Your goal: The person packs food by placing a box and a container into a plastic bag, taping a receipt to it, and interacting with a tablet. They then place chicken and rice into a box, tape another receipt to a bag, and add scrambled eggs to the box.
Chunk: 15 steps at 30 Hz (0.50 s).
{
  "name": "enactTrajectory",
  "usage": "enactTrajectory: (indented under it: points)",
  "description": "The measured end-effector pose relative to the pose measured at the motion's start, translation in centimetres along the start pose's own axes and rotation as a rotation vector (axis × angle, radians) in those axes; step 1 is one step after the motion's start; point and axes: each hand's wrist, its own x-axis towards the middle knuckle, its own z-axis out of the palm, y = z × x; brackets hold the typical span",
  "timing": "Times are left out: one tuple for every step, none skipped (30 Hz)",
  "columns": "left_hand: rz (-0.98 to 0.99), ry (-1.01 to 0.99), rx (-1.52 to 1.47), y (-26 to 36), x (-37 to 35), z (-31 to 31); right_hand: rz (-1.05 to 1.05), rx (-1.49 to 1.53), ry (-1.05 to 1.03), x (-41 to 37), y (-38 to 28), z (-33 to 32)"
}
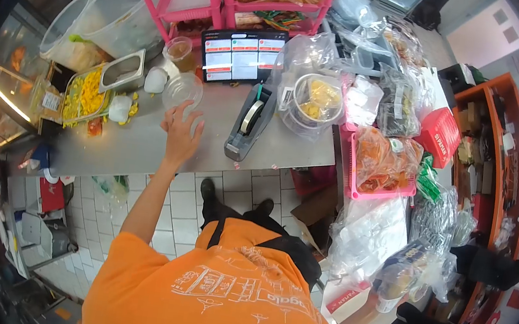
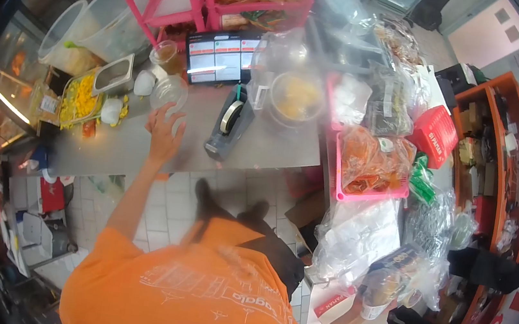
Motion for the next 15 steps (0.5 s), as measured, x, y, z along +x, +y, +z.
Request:
enactTrajectory:
  points:
    - [-0.055,0.022,-0.044,0.0,-1.2,-0.7,-0.012,-0.369,-0.210,-0.4,6.5,1.5]
    - [-0.107,0.050,-0.089,0.1,-2.3,-1.1,-0.019,-0.735,-0.428,-1.4,11.1,3.4]
    - [-0.118,0.047,-0.090,0.1,-3.8,-1.3,-0.094,-0.815,-0.418,-1.2,13.5,4.0]
    - [-0.132,0.105,-0.123,0.1,-5.5,-1.5,-0.094,-0.822,-0.411,-0.4,14.8,4.6]
    - [-0.141,0.164,-0.157,0.0,-7.2,-1.8,0.068,-0.753,-0.487,0.4,16.1,4.9]
    - [-0.151,0.172,-0.173,-0.1,-9.5,-1.6,0.226,-0.677,-0.563,1.0,17.0,5.1]
    - [-0.161,0.185,-0.190,-0.2,-12.1,-1.2,0.357,-0.581,-0.534,2.2,16.8,4.6]
    - [-0.194,0.151,-0.169,0.0,-14.7,-1.0,0.357,-0.583,-0.537,3.4,14.6,3.3]
    - [-0.230,0.118,-0.145,0.1,-17.7,-0.8,-0.109,-0.989,-0.313,4.8,10.5,1.6]
    - [-0.281,0.057,-0.202,-0.1,-21.3,-0.6,-0.596,-1.350,-0.054,5.6,7.2,0.8]
    - [-0.333,0.001,-0.258,-0.5,-25.0,-0.6,-0.587,-1.352,-0.060,6.3,5.2,1.0]
    - [-0.460,-0.103,-0.303,-0.5,-28.4,-1.3,-0.734,-1.604,0.140,7.4,3.8,1.5]
    - [-0.590,-0.209,-0.347,-0.5,-32.1,-2.4,-0.882,-1.850,0.355,8.0,3.1,1.9]
    - [-0.844,-0.278,-0.342,-0.5,-36.7,-3.3,-0.866,-1.861,0.344,7.9,3.1,2.3]
    - [-1.097,-0.346,-0.340,-0.7,-40.2,-3.9,-1.035,-2.066,0.525,7.7,2.8,2.9]
